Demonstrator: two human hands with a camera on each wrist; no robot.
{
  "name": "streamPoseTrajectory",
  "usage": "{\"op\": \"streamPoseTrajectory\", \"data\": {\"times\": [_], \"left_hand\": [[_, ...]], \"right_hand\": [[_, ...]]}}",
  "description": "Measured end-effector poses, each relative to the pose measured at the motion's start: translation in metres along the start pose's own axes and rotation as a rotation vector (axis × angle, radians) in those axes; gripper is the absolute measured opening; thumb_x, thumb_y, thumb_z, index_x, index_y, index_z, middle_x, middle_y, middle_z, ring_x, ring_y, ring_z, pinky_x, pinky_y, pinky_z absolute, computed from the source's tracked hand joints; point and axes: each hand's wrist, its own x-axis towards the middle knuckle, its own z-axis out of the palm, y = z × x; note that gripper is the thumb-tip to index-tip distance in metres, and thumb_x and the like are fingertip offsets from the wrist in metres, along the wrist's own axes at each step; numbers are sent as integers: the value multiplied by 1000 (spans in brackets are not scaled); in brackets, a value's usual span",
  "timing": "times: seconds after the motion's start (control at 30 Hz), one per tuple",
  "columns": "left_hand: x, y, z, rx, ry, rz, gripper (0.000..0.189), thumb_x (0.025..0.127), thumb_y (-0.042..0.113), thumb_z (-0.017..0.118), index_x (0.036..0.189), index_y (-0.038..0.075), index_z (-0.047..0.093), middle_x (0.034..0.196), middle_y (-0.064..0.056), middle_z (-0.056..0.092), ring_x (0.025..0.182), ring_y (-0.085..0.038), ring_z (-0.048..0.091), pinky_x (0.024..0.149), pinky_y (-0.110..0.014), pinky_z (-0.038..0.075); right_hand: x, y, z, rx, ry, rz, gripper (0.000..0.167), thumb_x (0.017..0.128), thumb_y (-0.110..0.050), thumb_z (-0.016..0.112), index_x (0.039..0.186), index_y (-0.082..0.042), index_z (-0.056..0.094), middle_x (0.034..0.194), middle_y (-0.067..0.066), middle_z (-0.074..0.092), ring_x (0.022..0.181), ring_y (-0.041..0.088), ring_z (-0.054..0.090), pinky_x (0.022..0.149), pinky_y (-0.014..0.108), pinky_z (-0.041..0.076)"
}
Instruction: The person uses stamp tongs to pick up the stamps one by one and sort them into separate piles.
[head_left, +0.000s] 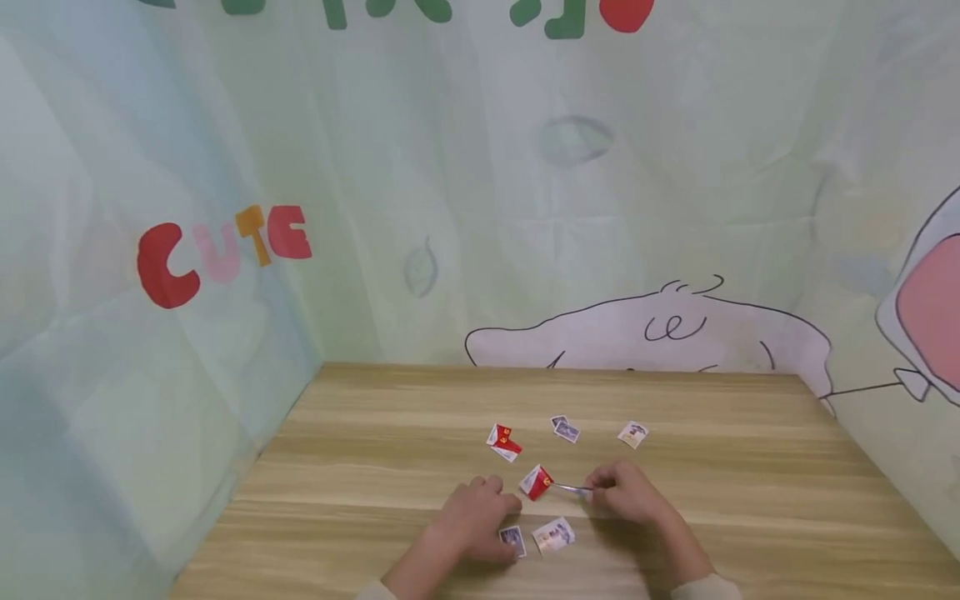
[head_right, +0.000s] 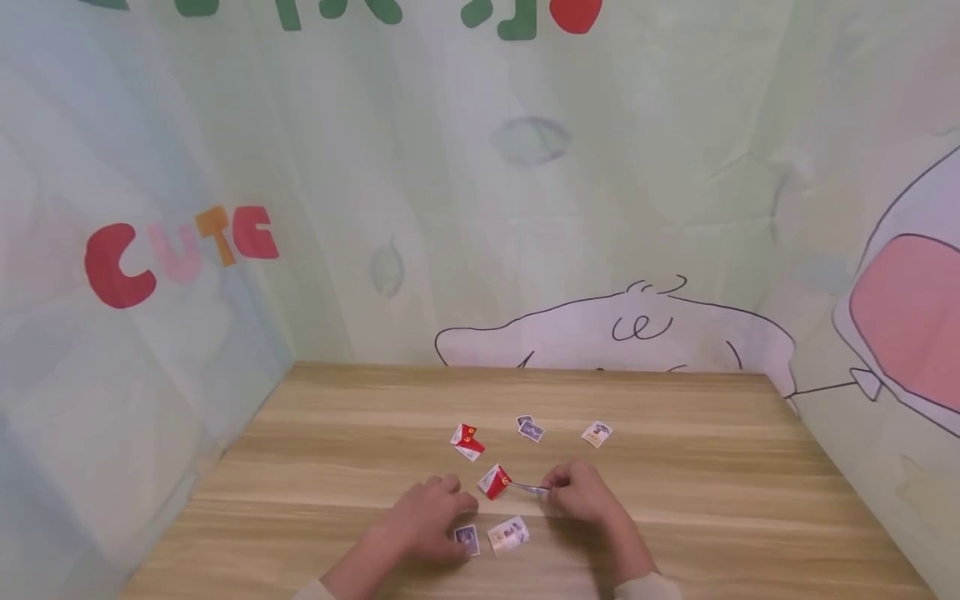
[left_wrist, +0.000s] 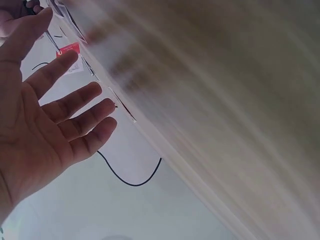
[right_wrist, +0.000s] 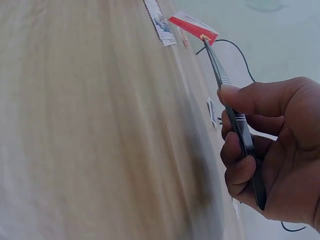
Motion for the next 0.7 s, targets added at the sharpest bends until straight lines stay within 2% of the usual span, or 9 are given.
{"op": "streamPoseTrajectory", "data": {"times": [0.33,0.47,0.7], "left_hand": [[-4,-3,-1,-89,-36,-3,51,67,45,74,112,23,65,92,4,50,84,-14,46,75,-36,43],[-6,-4,-2,-80,-17,15,51,66,46,75,111,24,65,92,5,51,83,-13,46,73,-34,43],[-9,-5,-5,-71,-9,64,48,67,45,74,109,24,66,90,7,50,81,-12,44,70,-32,42]], "right_hand": [[5,-1,4,28,64,74,11,73,2,63,82,4,67,73,3,61,67,17,50,61,32,42],[10,0,6,31,114,83,10,71,2,63,79,5,67,71,3,60,64,16,48,57,29,41],[21,3,5,61,193,180,11,70,3,62,79,5,67,69,3,58,62,16,49,54,30,42]]}}
